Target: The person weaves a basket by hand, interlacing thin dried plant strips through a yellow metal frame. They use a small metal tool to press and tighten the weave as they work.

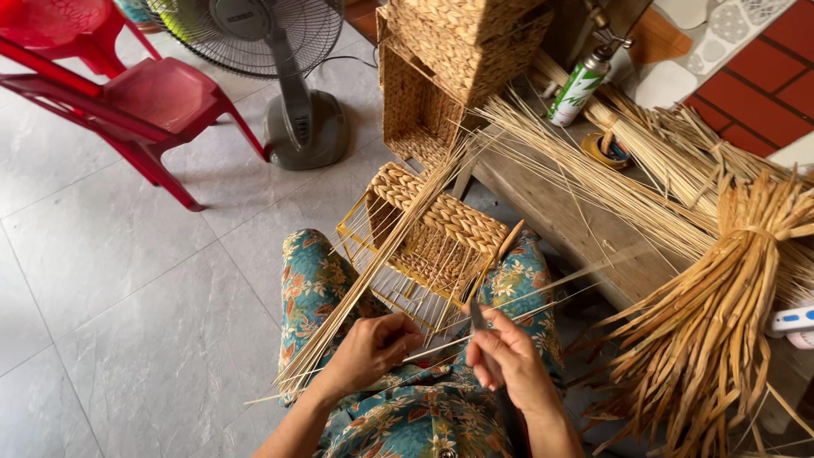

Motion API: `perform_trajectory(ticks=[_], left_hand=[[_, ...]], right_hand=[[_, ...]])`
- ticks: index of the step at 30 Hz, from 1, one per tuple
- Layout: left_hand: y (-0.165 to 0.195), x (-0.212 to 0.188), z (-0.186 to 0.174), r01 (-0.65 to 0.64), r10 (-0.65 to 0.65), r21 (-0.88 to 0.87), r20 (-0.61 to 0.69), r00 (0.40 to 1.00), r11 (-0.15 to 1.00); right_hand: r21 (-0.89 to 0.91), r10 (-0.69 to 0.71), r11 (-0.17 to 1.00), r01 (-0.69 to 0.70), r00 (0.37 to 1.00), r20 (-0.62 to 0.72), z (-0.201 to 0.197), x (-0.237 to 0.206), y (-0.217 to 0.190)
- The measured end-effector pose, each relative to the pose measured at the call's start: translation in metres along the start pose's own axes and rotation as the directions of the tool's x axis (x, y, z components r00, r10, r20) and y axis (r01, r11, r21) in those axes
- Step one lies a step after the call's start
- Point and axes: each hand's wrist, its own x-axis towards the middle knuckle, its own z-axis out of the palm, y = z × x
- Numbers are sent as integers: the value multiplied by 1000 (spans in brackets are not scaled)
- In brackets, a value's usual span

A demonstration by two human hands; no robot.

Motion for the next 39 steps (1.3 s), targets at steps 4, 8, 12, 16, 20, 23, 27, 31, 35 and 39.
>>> perform_trajectory(ticks=[4, 8, 12, 16, 20, 23, 27, 31, 35, 39], left_hand=[[-7, -6, -13, 42, -41, -30, 29, 999, 999], [-17, -11, -30, 49, -49, -11, 0, 999, 999], [-24, -18, -50, 14, -13, 14, -85, 996, 1000], [-25, -21, -62, 48, -49, -8, -175, 983, 999], [-15, -12, -48, 33, -41, -45, -191, 981, 998], [-2, 3, -23, 38, -37, 8, -129, 991, 999], [14, 13, 6, 21, -21, -8, -44, 999, 1000], [20, 12, 8, -35, 36, 25, -38, 999, 999], [17, 9, -6, -18, 18, 89, -1, 1000, 996], [8, 1, -27, 62, -64, 178, 3, 998, 982]], right_hand=[[-37, -64, 998, 59, 983, -170, -31, -6, -9], [0, -146, 988, 153, 945, -293, -75, -12, -17], [13, -229, 966, 257, 883, -409, -113, -20, -26], [5, -246, 957, 291, 819, -518, -118, -28, -37], [-54, -188, 982, 180, 929, -319, -81, -30, -43], [-83, 62, 994, -73, 990, -129, -33, -25, -34], [-102, 130, 988, -118, 985, 117, 9, -9, -21], [-109, 79, 991, -74, 996, 36, 6, 0, -17], [-34, -26, 999, 22, 993, -114, -24, 7, -17], [13, -125, 991, 133, 956, -264, -69, 1, -21]])
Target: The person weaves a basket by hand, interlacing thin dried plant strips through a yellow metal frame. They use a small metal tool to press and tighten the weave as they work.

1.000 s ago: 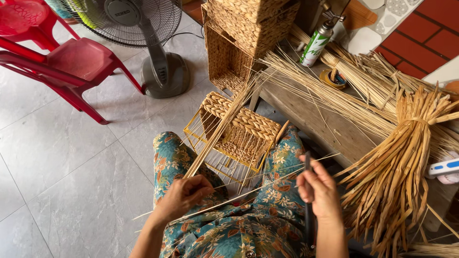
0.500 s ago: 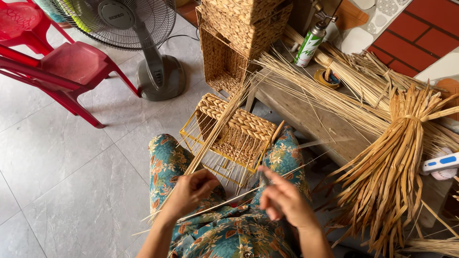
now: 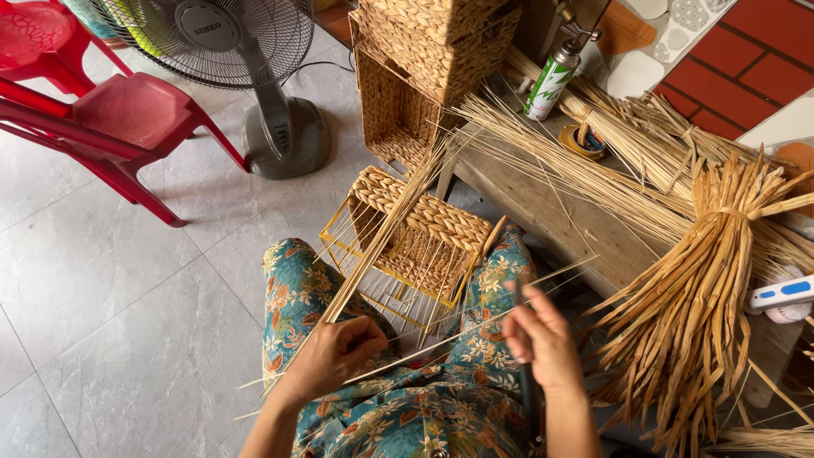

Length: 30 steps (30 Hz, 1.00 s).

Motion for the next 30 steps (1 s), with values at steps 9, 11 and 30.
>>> perform_trajectory(ticks=[9, 11, 30], left_hand=[[-36, -18, -39, -355, 178, -428, -401, 899, 831], [-29, -17, -42, -426, 56, -514, -587, 808, 744], [43, 84, -7, -691, -12, -714, -697, 717, 110]], right_hand=[[104, -148, 977, 186, 942, -300, -75, -9, -16], [106, -142, 979, 175, 955, -261, -72, -13, -21], [-48, 130, 991, -123, 839, 528, 79, -21, -20]])
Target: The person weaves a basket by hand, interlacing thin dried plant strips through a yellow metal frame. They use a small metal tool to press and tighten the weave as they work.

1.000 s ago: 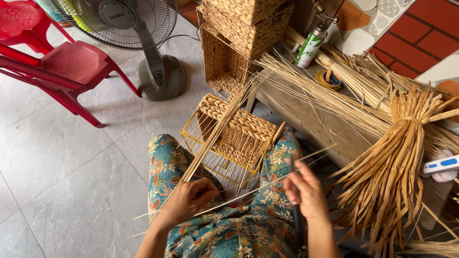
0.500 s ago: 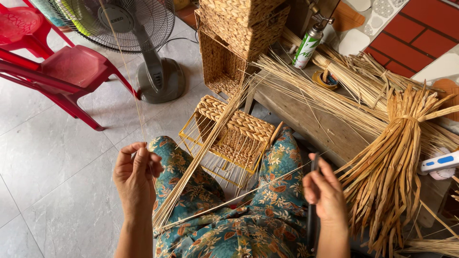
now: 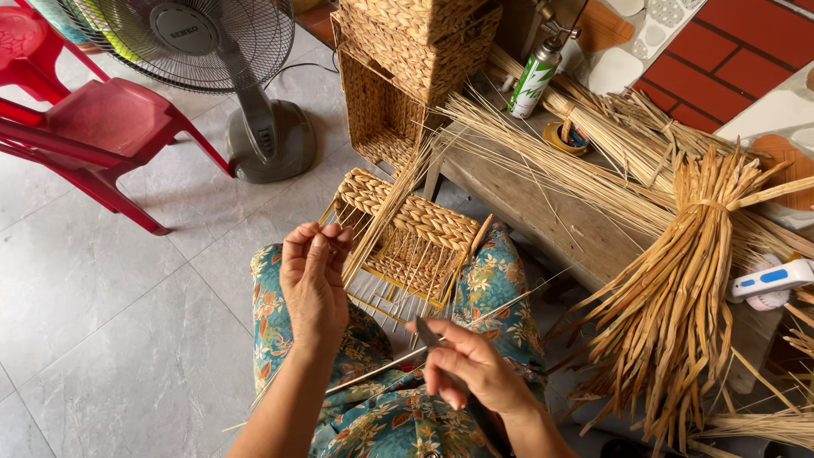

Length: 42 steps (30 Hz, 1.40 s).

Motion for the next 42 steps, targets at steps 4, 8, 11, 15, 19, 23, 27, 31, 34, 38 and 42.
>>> perform_trajectory(ticks=[4, 8, 11, 15, 19, 23, 27, 31, 34, 38, 42], left_hand=[[-16, -8, 3, 71, -71, -116, 0, 997, 991], [-32, -30, 7, 230, -234, -148, -10, 972, 962], [-45, -43, 9, 333, -342, -195, -15, 940, 923], [-55, -55, 2, 446, -460, -160, -62, 886, 880], [-58, -60, -1, 562, -564, -71, -18, 826, 824], [-39, -69, -1, 559, -648, 439, 74, 758, 704], [-16, -64, 1, -415, -97, 831, 479, 872, 370], [2, -42, -5, -580, -106, 813, 573, 813, -55], [2, -37, -7, -282, -390, 954, 298, 871, 101], [1, -41, -9, -75, -523, 976, 175, 834, 206], [-1, -42, -5, 6, -618, 969, 153, 771, 248]], right_hand=[[12, 128, 992, -129, 990, 55, 12, 19, -1], [-15, 87, 996, -88, 994, -62, 11, 35, -4], [-37, -3, 999, -3, 987, -160, 2, 45, -5], [27, -41, 998, 49, 968, -249, -13, 46, 1], [101, -59, 991, 90, 959, -277, -26, 47, 8], [79, -66, 992, 100, 933, -355, -41, 42, 8], [49, -75, 993, 103, 913, -401, -52, 33, 3], [106, -60, 988, 109, 920, -387, -55, 31, -5], [126, -106, 979, 161, 928, -358, -54, 31, -11], [39, -116, 990, 137, 934, -339, -41, 35, -12], [-12, 10, 1000, -14, 957, -290, -17, 45, 2]])
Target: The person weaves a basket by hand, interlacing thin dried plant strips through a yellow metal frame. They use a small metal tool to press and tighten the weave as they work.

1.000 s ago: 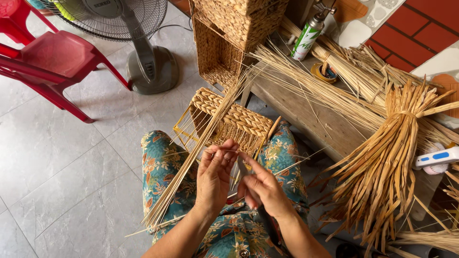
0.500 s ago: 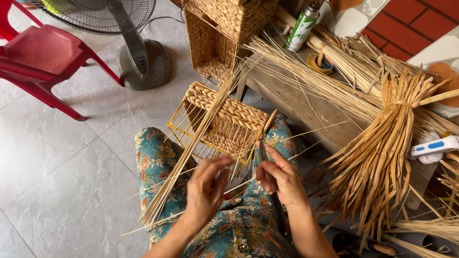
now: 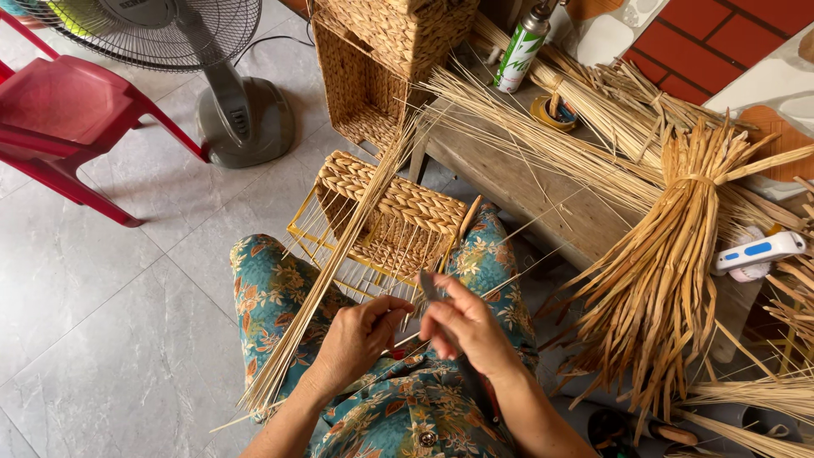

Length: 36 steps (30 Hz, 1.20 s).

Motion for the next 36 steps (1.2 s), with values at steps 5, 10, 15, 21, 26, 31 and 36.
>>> perform_trajectory(ticks=[5, 10, 15, 21, 26, 31, 36], left_hand=[[-3, -6, -9, -23, 24, -26, 23, 999, 999], [-19, -14, -27, -7, 11, -43, 97, 995, 999], [-43, -25, -52, -2, -1, 26, 113, 994, 1000], [-65, -29, -74, 58, -58, 8, 57, 997, 998], [-61, -18, -59, 108, -111, -163, -6, 994, 981], [-33, 2, -21, 95, -69, -225, 121, 990, 970], [-17, 6, -8, 83, -58, -134, 177, 982, 988]], right_hand=[[-26, -52, 998, 52, 999, 14, -1, -2, 4], [-3, -142, 990, 143, 985, -98, -29, 1, 3], [-13, -214, 976, 219, 939, -271, -75, -5, -4], [40, -256, 948, 315, 833, -490, -112, -16, -24], [8, -228, 969, 246, 911, -344, -85, -19, -24], [-121, -35, 992, 34, 999, -13, -22, -7, -1], [-90, -49, 995, 52, 998, 37, -8, 0, 5]])
